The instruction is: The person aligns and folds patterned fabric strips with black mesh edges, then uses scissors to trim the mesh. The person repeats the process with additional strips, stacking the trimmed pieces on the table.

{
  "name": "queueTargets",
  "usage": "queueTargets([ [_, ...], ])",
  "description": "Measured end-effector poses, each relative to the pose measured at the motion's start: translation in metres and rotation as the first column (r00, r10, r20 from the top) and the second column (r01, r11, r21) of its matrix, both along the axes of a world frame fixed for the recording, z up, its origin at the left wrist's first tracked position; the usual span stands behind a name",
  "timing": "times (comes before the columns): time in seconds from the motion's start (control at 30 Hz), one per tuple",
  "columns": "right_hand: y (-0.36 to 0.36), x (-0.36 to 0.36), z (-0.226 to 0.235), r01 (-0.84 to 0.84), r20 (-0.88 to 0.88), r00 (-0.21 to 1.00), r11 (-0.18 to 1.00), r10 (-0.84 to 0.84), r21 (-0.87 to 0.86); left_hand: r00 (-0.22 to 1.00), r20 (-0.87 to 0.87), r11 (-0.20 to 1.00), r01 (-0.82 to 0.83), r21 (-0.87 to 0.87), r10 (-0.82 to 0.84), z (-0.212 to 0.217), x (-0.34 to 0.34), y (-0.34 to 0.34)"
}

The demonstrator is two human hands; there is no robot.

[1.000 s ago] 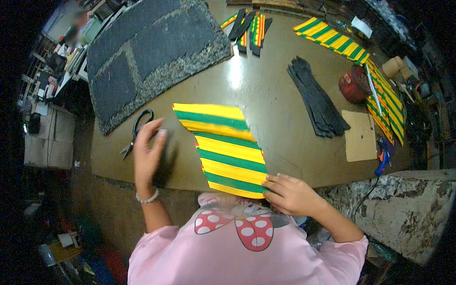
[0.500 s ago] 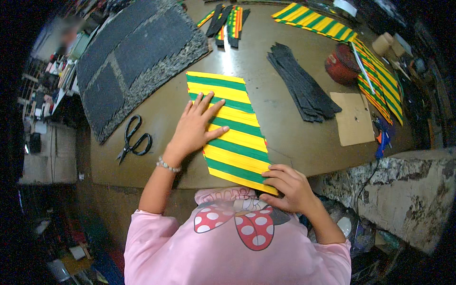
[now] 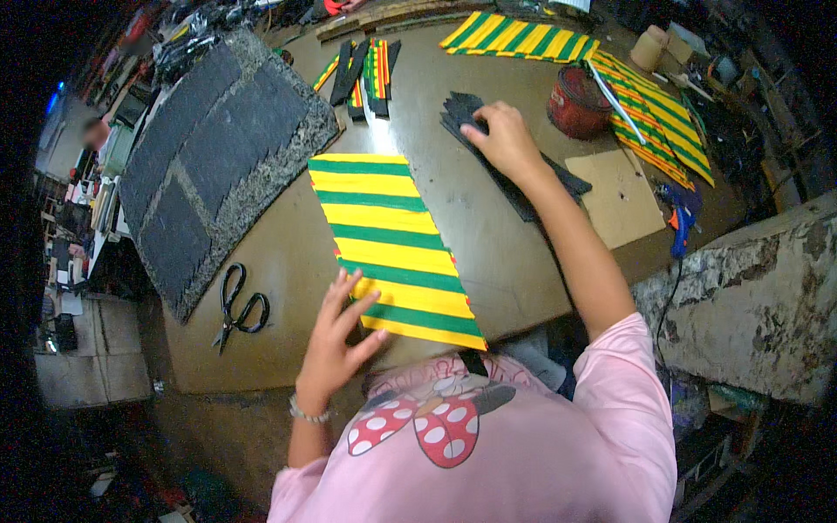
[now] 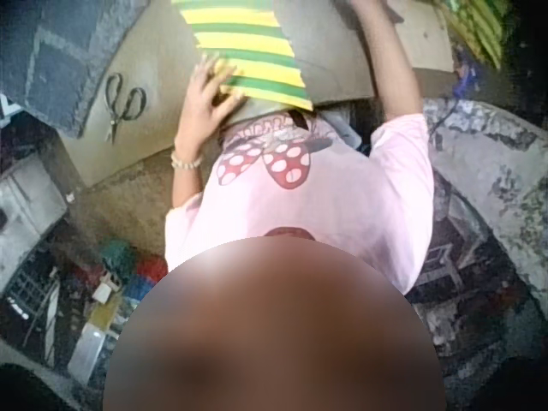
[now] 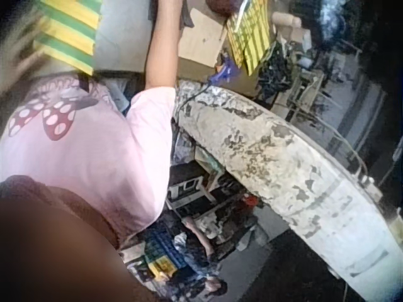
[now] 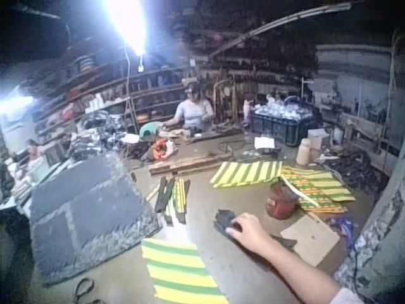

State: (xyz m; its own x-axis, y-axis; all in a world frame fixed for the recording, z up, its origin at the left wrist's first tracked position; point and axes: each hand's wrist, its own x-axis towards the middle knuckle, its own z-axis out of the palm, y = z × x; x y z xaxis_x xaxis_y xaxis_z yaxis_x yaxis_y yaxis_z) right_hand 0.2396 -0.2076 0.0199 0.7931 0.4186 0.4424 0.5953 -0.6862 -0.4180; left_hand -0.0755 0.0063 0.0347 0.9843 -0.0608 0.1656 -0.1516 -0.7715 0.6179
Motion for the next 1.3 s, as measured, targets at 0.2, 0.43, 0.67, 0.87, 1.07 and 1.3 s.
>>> queueTargets([
  [0.2, -0.002, 0.023, -0.009, 0.071, -0.252, 0.964, 0.996, -0.082, -0.053, 0.982, 0.059, 0.967, -0.163, -0.196, 0.177, -0.021, -0.017, -0.014],
  [0.43, -0.037, 0.045, 0.007, 0.408, -0.755, 0.608, 0.720, 0.244, 0.561, 0.969, 0.070, 0.945, -0.212, -0.250, 0.236, -0.027, -0.019, -0.014],
  [0.67, -0.052, 0.015, 0.031, 0.204, -0.523, 0.801, 0.688, 0.291, 0.696, 0.916, 0.184, 0.915, -0.302, -0.268, 0.357, -0.013, -0.005, -0.016],
  [0.87, -0.075, -0.034, 0.050, 0.104, -0.169, 0.984, 0.594, 0.054, 0.797, 0.958, 0.216, 0.952, -0.123, -0.282, 0.188, 0.013, 0.021, -0.032],
  [1.07, -0.106, -0.071, 0.038, 0.176, -0.192, 0.866, 0.078, 0.463, 0.981, 0.981, 0.166, 0.970, 0.132, -0.206, -0.098, 0.002, 0.048, -0.078],
  [1.3, -0.085, -0.085, 0.016, 0.094, -0.138, 0.967, 0.207, 0.213, 0.974, 0.926, 0.270, 0.952, 0.295, -0.079, -0.264, -0.010, 0.126, -0.105],
])
